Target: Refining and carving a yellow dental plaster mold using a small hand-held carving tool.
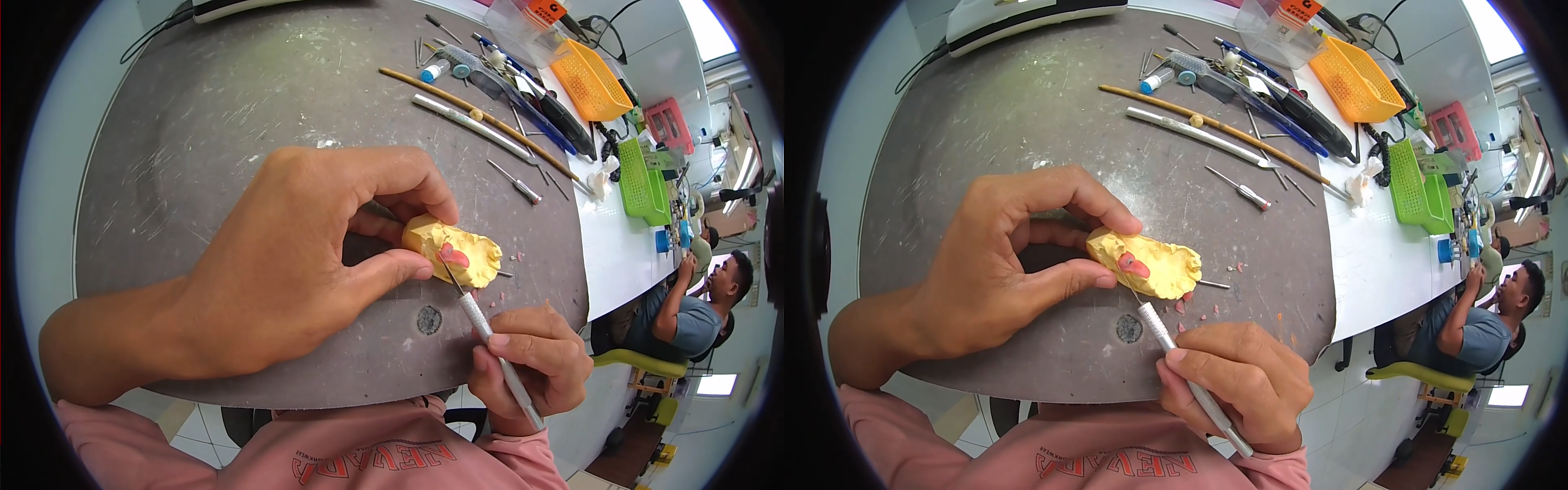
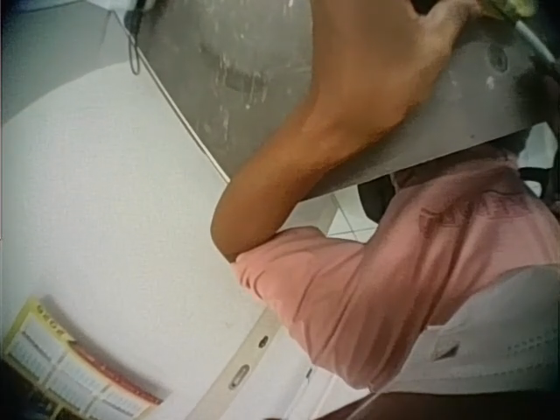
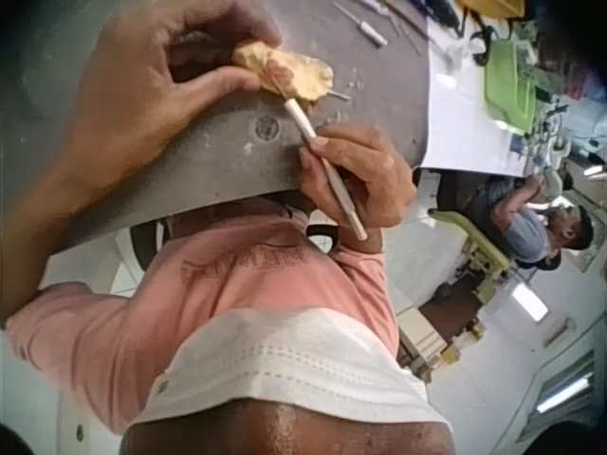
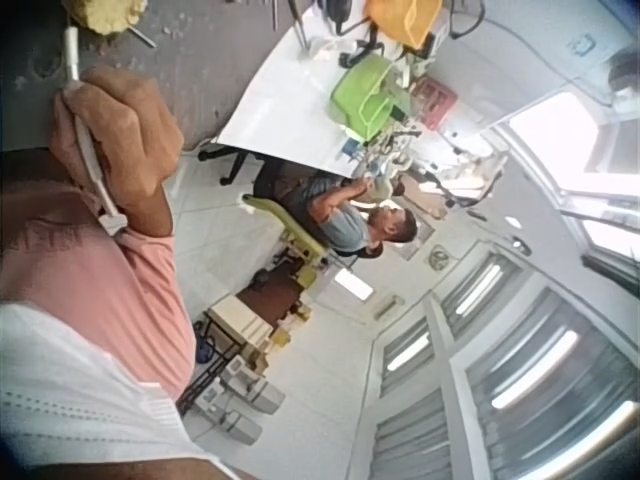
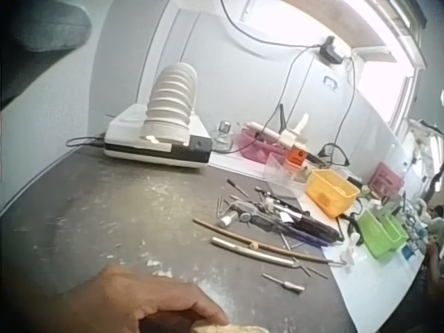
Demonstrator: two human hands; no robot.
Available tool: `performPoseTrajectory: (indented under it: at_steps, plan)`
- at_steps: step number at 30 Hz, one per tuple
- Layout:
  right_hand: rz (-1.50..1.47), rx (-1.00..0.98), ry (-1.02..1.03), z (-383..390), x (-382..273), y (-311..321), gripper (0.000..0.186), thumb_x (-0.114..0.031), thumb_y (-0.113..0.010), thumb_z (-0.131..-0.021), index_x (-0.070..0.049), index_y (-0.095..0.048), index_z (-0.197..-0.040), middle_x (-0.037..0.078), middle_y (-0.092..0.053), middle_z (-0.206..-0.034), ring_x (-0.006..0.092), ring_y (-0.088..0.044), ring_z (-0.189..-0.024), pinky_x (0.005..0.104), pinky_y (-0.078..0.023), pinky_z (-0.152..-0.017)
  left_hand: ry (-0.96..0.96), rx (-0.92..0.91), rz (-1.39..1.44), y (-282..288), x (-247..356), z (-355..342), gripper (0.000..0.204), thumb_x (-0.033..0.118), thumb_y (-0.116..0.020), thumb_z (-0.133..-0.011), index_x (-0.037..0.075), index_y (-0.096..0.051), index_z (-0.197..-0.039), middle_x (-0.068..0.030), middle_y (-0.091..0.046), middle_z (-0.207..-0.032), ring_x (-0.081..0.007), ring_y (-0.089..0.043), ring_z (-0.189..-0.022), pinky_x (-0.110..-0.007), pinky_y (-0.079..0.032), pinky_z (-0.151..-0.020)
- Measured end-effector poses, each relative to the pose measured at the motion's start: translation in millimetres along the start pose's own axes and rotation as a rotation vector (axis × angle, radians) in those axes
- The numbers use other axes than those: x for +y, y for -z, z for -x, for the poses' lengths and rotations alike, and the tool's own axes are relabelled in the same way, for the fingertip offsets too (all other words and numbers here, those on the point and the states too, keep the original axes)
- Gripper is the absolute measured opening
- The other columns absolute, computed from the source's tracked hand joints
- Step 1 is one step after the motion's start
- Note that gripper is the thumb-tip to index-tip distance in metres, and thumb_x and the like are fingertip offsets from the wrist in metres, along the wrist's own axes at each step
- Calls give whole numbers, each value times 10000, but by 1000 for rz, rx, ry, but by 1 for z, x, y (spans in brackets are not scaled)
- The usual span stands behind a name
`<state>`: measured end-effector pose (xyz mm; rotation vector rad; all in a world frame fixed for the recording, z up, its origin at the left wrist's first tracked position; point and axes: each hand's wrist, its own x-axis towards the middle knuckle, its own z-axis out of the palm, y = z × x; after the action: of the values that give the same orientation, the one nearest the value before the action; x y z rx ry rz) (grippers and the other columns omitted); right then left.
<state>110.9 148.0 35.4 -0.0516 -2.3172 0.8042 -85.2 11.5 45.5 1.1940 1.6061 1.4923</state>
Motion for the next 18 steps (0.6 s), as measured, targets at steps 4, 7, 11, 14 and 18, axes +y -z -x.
performPoseTrajectory:
  at_steps: [4,7,11,14,18]
  plan:
    - [6,-6,-17,1,0,0,360,33,-850,-683,-78,-670,-974,101,-717,-831,214,-712,-708,284,-550,-594,-11,-3,12,0,-1,0,285,-86,-703,-854,-43,-665,-1133,-115,-675,-1137,-165,-662,-1075,-301,-564,-961]
    - [-2,-3,-22,2,0,1,355,33,-850,-682,-74,-673,-970,102,-718,-831,215,-713,-708,283,-551,-596,-13,0,12,-1,-1,0,289,-92,-703,-851,-44,-664,-1133,-118,-672,-1141,-168,-661,-1082,-302,-565,-962]
    - [15,-14,1,2,1,3,355,36,-846,-683,-69,-675,-975,104,-717,-827,215,-714,-707,282,-554,-596,-14,0,0,-2,-1,0,291,-96,-703,-848,-45,-664,-1132,-120,-671,-1143,-171,-662,-1086,-304,-565,-963]
    - [21,-14,11,2,2,3,352,36,-845,-684,-67,-679,-976,104,-716,-825,214,-713,-704,283,-556,-596,-21,5,6,-2,-1,0,294,-95,-706,-847,-46,-663,-1133,-121,-671,-1143,-174,-663,-1087,-306,-565,-964]
    - [17,-17,12,1,3,4,346,33,-846,-683,-64,-684,-973,102,-714,-818,212,-711,-697,285,-562,-599,-13,-3,4,-1,-1,-2,295,-90,-709,-848,-48,-659,-1136,-124,-673,-1142,-175,-664,-1084,-305,-565,-963]
